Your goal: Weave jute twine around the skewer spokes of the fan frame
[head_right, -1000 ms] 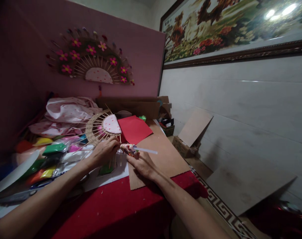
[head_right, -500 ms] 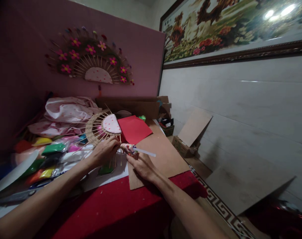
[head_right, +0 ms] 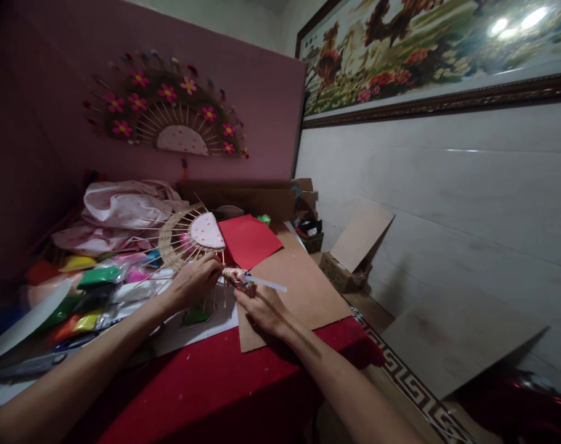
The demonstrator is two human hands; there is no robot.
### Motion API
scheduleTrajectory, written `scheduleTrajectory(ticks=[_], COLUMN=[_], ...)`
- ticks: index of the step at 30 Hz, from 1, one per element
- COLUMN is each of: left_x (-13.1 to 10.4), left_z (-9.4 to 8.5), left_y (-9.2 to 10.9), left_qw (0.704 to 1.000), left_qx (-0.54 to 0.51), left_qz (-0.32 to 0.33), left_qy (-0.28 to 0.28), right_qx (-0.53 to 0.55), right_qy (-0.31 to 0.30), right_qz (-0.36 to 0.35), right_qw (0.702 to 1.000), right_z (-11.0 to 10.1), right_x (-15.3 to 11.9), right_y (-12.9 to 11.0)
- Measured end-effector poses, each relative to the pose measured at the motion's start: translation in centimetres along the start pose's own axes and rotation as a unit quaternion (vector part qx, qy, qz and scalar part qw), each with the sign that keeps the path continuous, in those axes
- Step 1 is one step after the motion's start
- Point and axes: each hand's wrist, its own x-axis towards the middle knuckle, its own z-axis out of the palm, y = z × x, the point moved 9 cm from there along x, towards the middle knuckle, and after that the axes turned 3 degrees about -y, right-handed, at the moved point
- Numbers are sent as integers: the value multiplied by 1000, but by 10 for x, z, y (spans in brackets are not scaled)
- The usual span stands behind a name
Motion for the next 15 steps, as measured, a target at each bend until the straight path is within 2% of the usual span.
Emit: scheduleTrajectory(ticks=[5,12,15], left_x=[1,1,2], left_z=[0,1,1], left_y=[1,2,3], left_qw=[1000,1000,1000], left_qx=[-1,3,8], left_qz=[-2,-3,-5], left_qy=[-3,-5,-10], right_qx=[-29,-134,-157], right_qy=[18,-1,-8], right_qz=[9,-74,-88], right_qw=[999,988,984], right_z=[1,6,6], right_x=[0,-2,-4], right_y=[7,3,7])
